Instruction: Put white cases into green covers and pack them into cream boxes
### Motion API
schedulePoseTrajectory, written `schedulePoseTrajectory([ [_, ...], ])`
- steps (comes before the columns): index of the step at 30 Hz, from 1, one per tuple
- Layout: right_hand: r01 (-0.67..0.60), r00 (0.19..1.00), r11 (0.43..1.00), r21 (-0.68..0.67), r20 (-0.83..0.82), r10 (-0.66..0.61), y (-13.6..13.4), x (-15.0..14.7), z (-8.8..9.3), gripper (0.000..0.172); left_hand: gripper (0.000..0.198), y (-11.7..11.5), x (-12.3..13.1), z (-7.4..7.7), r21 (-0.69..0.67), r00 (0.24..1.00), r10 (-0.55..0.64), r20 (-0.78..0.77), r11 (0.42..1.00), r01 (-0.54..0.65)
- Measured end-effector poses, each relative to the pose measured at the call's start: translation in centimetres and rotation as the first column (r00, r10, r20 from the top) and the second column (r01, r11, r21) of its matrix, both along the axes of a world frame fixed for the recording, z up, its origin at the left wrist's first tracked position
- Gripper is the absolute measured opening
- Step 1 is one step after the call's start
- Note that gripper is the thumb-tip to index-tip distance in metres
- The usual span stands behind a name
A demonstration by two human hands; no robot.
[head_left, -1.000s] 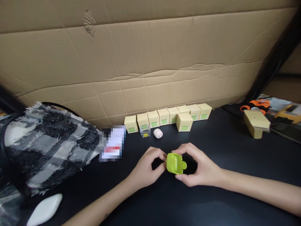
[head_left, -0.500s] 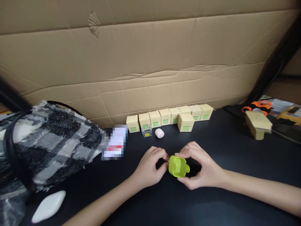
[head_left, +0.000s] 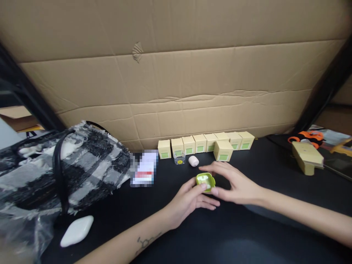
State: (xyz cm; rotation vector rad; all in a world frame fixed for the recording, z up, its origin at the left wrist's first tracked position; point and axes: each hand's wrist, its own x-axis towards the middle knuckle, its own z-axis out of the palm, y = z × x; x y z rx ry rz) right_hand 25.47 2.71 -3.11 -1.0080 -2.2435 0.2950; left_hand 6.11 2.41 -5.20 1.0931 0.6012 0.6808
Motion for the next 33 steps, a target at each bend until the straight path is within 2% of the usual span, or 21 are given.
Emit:
schedulePoseTrajectory([
  [3, 0.086, 0.996, 0.996, -0.036, -0.016, -0.086, 2.5, -0.4, 0.6, 0.033, 0.021, 0.0, 0.0, -0.2, -0.096, 0.997, 0.037, 0.063, 0.995, -0.031],
  [6, 0.165, 0.986, 0.985, -0.055, 0.043, -0.163, 5.3, -1.3, 0.2, 0.027, 0.016, 0.0, -0.3, -0.3, -0.166, 0.994, 0.03, 0.102, 0.986, -0.013],
  [10, 0.177, 0.976, 0.982, -0.059, 0.139, -0.168, 7.4, -2.6, -1.2, 0.028, 0.022, 0.3, -0.4, -0.4, -0.223, 0.987, 0.016, 0.157, 0.975, 0.02],
  [14, 0.146, 0.984, 0.987, -0.066, 0.114, -0.138, 7.7, -2.7, -1.9, 0.027, 0.022, 0.9, -0.6, -0.4, -0.277, 0.976, -0.021, 0.216, 0.957, 0.082],
  [18, 0.097, 0.995, 0.995, -0.025, -0.034, -0.098, 6.0, -1.4, -0.9, 0.028, 0.033, 1.6, -0.8, -0.4, -0.324, 0.962, -0.073, 0.265, 0.932, 0.16],
  [21, 0.042, 0.99, 0.999, 0.023, -0.138, -0.039, 3.1, -0.5, 0.4, 0.034, 0.04, 1.8, -0.8, -0.3, -0.35, 0.95, -0.11, 0.291, 0.912, 0.213],
  [24, -0.028, 0.986, 0.998, 0.059, -0.163, 0.038, 0.0, -0.3, 1.1, 0.032, 0.039, 1.8, -0.7, -0.3, -0.367, 0.938, -0.145, 0.314, 0.893, 0.261],
  [28, -0.071, 0.985, 0.996, 0.059, -0.15, 0.079, -2.5, -0.5, 0.9, 0.035, 0.028, 1.4, -0.5, -0.6, -0.379, 0.931, -0.172, 0.323, 0.878, 0.294],
  [33, -0.071, 0.992, 0.995, 0.075, -0.098, 0.078, -3.0, -0.8, 0.1, 0.036, 0.03, 1.0, -0.3, -0.9, -0.389, 0.929, -0.186, 0.321, 0.868, 0.308],
])
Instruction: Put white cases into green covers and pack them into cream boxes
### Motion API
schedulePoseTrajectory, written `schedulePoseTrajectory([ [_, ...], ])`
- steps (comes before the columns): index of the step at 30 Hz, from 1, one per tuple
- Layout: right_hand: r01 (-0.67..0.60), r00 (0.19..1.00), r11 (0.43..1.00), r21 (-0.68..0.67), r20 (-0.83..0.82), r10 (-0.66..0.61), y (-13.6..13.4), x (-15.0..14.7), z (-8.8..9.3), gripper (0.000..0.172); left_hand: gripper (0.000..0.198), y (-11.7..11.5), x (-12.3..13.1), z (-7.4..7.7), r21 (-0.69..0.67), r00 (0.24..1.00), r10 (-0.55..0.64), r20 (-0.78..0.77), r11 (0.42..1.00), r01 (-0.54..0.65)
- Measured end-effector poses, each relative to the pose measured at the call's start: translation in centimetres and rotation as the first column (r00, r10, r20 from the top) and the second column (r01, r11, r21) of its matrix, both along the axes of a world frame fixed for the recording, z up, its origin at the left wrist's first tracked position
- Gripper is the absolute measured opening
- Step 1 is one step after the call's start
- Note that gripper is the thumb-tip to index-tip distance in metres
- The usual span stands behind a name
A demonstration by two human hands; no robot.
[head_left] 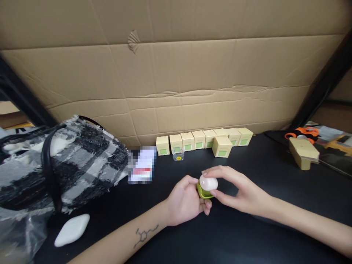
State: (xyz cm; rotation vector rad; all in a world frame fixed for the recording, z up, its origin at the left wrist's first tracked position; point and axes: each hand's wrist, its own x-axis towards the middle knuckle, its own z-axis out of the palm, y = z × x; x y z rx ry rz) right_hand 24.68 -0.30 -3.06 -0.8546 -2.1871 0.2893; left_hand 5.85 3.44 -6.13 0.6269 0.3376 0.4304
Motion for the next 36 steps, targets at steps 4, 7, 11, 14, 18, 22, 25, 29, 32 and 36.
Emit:
schedulePoseTrajectory([
  [4, 0.011, 0.999, 0.999, 0.044, 0.047, -0.013, -0.1, -0.2, -0.4, 0.038, 0.031, -0.2, 0.1, -0.1, 0.005, 1.0, -0.007, -0.011, 1.0, 0.007],
  [7, 0.022, 0.999, 0.995, 0.097, 0.026, -0.025, -0.3, -0.2, -0.7, 0.04, 0.03, -0.2, 0.1, -0.1, 0.012, 1.0, -0.006, -0.015, 1.0, 0.006],
  [11, 0.038, 0.998, 0.994, 0.099, 0.043, -0.042, -0.4, -0.3, -1.0, 0.04, 0.033, -0.1, 0.2, 0.0, 0.02, 1.0, -0.016, -0.018, 1.0, 0.017],
  [14, 0.047, 0.996, 0.998, 0.052, 0.076, -0.051, -0.4, -0.4, -1.1, 0.039, 0.033, -0.1, 0.3, 0.0, 0.028, 1.0, -0.012, -0.018, 1.0, 0.012],
  [18, 0.057, 0.996, 0.998, 0.04, 0.068, -0.06, -0.2, -0.6, -1.3, 0.041, 0.03, -0.3, 0.3, 0.1, 0.036, 1.0, 0.003, -0.022, 0.999, -0.002],
  [22, 0.05, 0.998, 0.998, 0.032, 0.039, -0.052, -0.1, -0.7, -1.2, 0.031, 0.027, -0.4, 0.3, -0.1, 0.042, 0.999, -0.009, -0.031, 0.999, 0.01],
  [25, 0.042, 0.999, 0.999, 0.024, 0.014, -0.042, -0.3, -1.0, -0.9, 0.027, 0.025, -0.5, 0.3, -0.3, 0.052, 0.999, -0.024, -0.048, 0.998, 0.026],
  [29, 0.106, 0.993, 0.994, 0.016, 0.042, -0.106, -0.7, -1.4, -0.7, 0.026, 0.022, -0.6, 0.2, -0.2, 0.062, 0.995, -0.051, -0.081, 0.996, 0.056],
  [32, 0.127, 0.988, 0.992, 0.022, 0.087, -0.129, -0.8, -1.7, -0.8, 0.025, 0.021, -0.7, 0.2, 0.0, 0.075, 0.994, -0.061, -0.095, 0.995, 0.068],
  [36, 0.092, 0.992, 0.996, -0.001, 0.082, -0.091, -0.6, -1.3, -0.8, 0.031, 0.024, -0.8, 0.1, 0.1, 0.104, 0.992, -0.065, -0.106, 0.992, 0.077],
])
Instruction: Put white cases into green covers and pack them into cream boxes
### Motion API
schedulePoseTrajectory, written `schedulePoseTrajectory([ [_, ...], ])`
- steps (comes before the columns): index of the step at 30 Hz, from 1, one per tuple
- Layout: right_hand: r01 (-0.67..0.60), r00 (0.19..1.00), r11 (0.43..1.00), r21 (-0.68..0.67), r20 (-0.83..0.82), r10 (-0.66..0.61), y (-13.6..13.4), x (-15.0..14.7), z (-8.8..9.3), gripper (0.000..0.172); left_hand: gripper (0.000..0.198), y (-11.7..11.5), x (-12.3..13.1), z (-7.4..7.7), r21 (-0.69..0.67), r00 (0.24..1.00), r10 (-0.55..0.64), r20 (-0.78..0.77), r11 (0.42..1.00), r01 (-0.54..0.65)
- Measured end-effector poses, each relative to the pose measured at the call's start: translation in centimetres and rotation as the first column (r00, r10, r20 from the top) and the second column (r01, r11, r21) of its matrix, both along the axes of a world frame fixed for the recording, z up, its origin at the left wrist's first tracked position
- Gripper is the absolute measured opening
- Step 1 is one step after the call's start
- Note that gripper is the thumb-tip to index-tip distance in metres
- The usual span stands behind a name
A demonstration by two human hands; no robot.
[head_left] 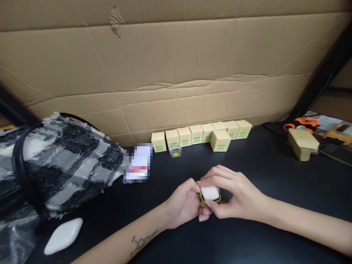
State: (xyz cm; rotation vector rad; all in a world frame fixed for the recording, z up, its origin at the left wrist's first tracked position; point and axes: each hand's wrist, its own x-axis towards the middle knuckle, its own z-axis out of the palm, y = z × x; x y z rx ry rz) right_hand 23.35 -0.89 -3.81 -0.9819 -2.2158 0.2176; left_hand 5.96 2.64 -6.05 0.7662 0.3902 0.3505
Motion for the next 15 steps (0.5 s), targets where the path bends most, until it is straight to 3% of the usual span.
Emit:
schedulePoseTrajectory([
  [6, -0.19, 0.978, 0.974, -0.123, -0.106, 0.178, 0.4, 1.6, 0.6, 0.051, 0.036, -0.1, -0.1, 0.3, 0.092, 0.998, 0.069, 0.0, 0.993, -0.069],
  [9, -0.231, 0.961, 0.955, -0.186, -0.198, 0.194, 0.4, 2.1, 1.1, 0.034, 0.039, -0.4, -0.1, 0.7, 0.16, 0.99, 0.136, -0.02, 0.978, -0.131],
  [12, -0.256, 0.963, 0.956, -0.14, -0.124, 0.24, 0.5, 2.1, 1.8, 0.02, 0.043, -0.7, -0.1, 1.0, 0.218, 0.985, 0.166, -0.055, 0.964, -0.151],
  [15, -0.246, 0.969, 0.967, -0.063, -0.044, 0.244, 0.4, 2.0, 2.2, 0.016, 0.043, -1.0, -0.1, 0.9, 0.29, 0.975, 0.201, -0.094, 0.943, -0.166],
])
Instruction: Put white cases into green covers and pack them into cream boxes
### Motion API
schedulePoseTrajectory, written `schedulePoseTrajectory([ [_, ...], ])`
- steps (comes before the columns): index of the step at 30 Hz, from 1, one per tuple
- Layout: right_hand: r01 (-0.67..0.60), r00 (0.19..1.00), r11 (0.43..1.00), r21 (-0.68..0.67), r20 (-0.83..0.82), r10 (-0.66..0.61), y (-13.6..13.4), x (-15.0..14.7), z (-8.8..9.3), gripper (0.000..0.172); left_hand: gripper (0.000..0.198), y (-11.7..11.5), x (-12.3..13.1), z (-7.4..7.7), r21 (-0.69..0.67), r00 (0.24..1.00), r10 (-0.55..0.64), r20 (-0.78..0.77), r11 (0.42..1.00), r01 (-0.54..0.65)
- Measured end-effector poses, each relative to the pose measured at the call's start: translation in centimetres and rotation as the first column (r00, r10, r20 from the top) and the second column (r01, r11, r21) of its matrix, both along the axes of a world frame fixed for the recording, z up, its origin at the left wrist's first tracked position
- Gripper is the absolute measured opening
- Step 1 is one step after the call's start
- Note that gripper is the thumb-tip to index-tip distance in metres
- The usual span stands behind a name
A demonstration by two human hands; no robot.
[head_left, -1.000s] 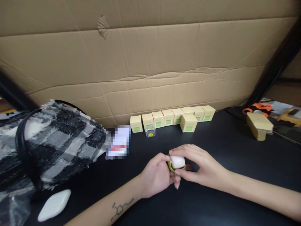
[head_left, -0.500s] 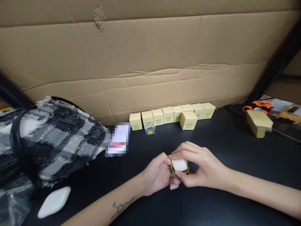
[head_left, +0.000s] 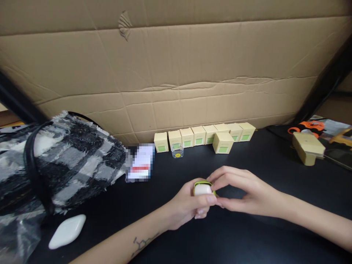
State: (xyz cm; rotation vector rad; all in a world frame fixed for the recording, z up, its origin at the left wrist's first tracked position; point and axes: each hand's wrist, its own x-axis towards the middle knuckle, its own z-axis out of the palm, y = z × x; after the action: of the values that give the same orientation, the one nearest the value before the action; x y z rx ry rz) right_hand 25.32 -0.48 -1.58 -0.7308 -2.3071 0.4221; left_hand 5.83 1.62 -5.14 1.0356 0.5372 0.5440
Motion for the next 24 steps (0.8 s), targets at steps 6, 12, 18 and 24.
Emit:
schedulePoseTrajectory([
  [6, 0.028, 0.992, 0.963, 0.268, 0.112, -0.06, -0.6, -0.4, -0.5, 0.014, 0.029, -0.6, 0.1, 0.0, 0.24, 0.989, 0.082, -0.124, 0.969, -0.05],
  [12, 0.064, 0.993, 0.926, 0.372, 0.069, -0.096, -0.9, -0.8, -1.5, 0.012, 0.034, -0.8, 0.2, 0.1, 0.281, 0.986, 0.075, -0.148, 0.959, -0.031],
  [18, 0.126, 0.992, 0.92, 0.372, -0.027, -0.125, -0.5, -0.7, -2.1, 0.015, 0.037, -0.7, 0.0, 0.2, 0.227, 0.988, 0.076, -0.133, 0.973, -0.044],
  [24, 0.112, 0.994, 0.934, 0.34, -0.038, -0.106, -0.6, -0.8, -2.5, 0.017, 0.038, -0.8, 0.0, 0.5, 0.202, 0.989, 0.071, -0.131, 0.978, -0.043],
])
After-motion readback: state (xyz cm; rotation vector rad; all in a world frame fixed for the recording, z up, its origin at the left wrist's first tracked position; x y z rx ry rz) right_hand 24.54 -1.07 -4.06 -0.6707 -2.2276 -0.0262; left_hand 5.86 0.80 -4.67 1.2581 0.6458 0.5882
